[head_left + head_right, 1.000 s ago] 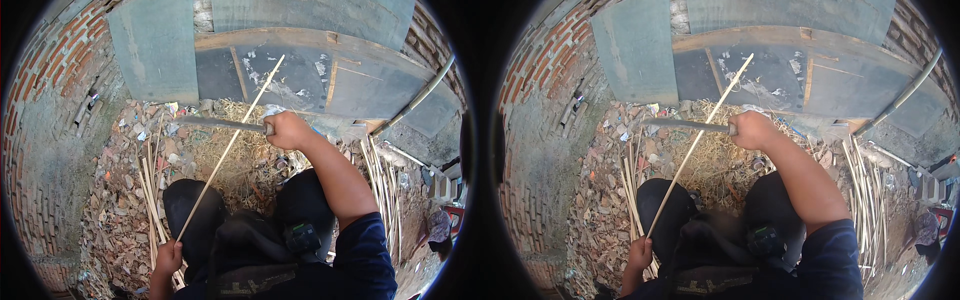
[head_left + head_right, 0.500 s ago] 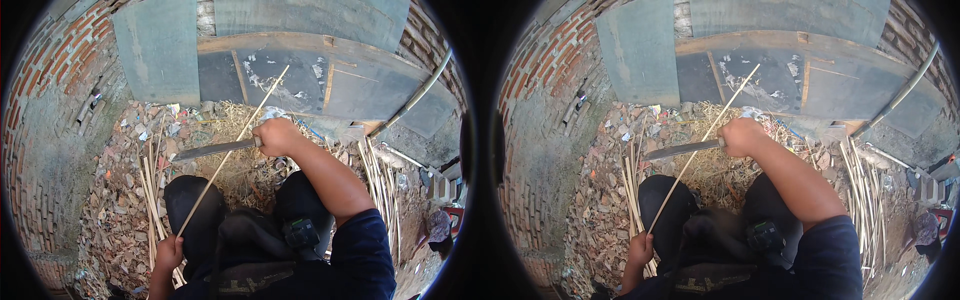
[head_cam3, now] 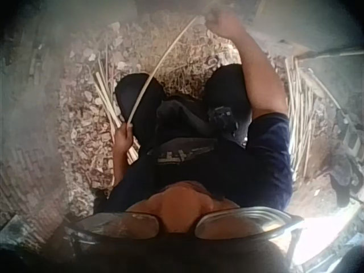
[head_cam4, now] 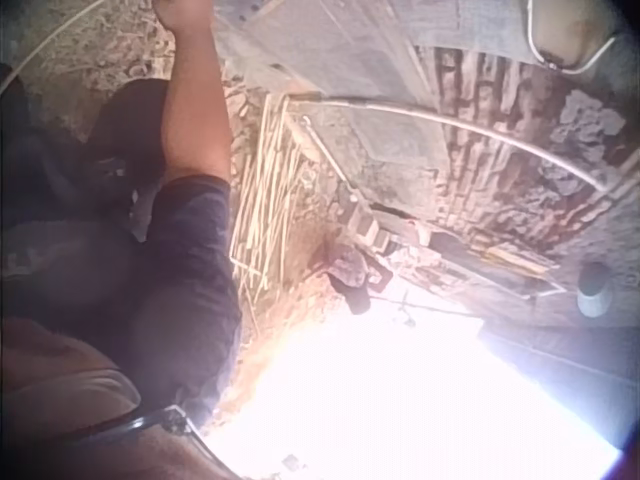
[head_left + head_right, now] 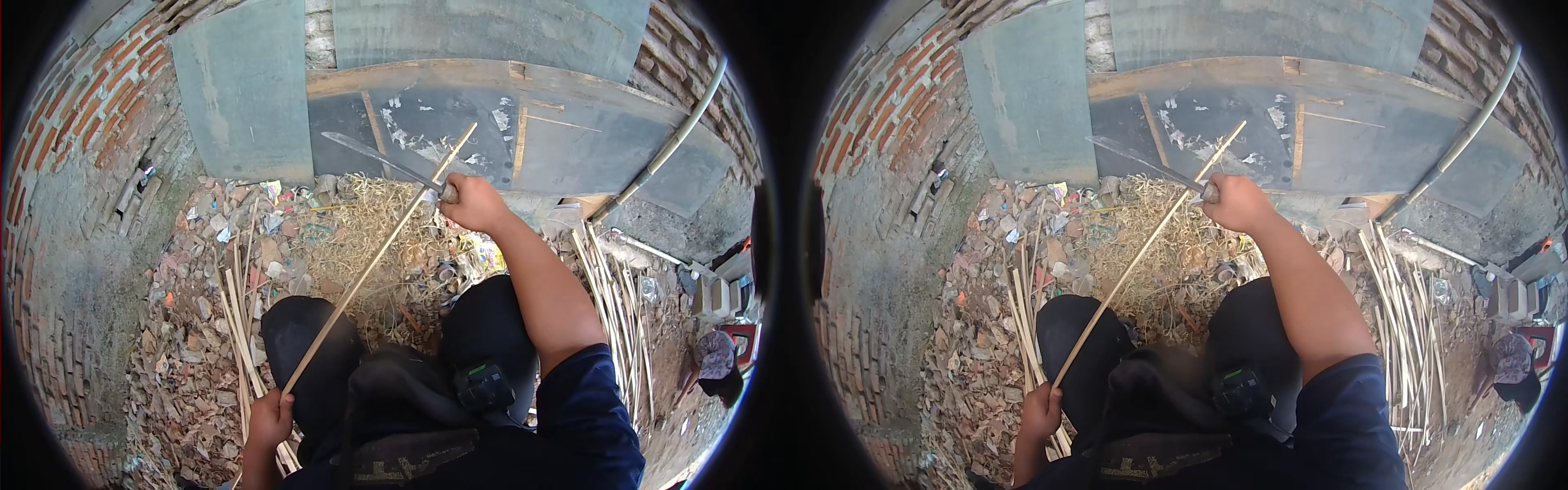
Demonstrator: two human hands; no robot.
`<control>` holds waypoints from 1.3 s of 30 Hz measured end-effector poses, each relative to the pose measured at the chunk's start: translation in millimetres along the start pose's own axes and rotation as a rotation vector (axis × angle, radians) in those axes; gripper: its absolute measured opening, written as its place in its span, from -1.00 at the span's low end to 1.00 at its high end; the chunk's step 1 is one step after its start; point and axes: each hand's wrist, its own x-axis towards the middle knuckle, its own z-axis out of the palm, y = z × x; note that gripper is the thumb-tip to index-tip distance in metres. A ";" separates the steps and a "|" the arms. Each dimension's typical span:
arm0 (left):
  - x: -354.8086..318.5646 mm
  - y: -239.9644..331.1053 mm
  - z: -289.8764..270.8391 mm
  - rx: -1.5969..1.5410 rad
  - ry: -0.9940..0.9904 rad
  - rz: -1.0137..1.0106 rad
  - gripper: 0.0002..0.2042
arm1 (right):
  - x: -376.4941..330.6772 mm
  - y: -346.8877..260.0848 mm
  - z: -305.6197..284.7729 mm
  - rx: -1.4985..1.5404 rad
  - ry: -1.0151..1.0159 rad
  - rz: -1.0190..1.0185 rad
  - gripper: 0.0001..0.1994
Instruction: The person holds a bamboo stick with one hand and shaves it along its length using a knife.
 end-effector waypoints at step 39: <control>9.5 -20.8 -2.4 -0.216 -0.142 -0.117 -0.45 | 0.4 -41.5 15.5 -0.260 -0.186 -0.195 -0.80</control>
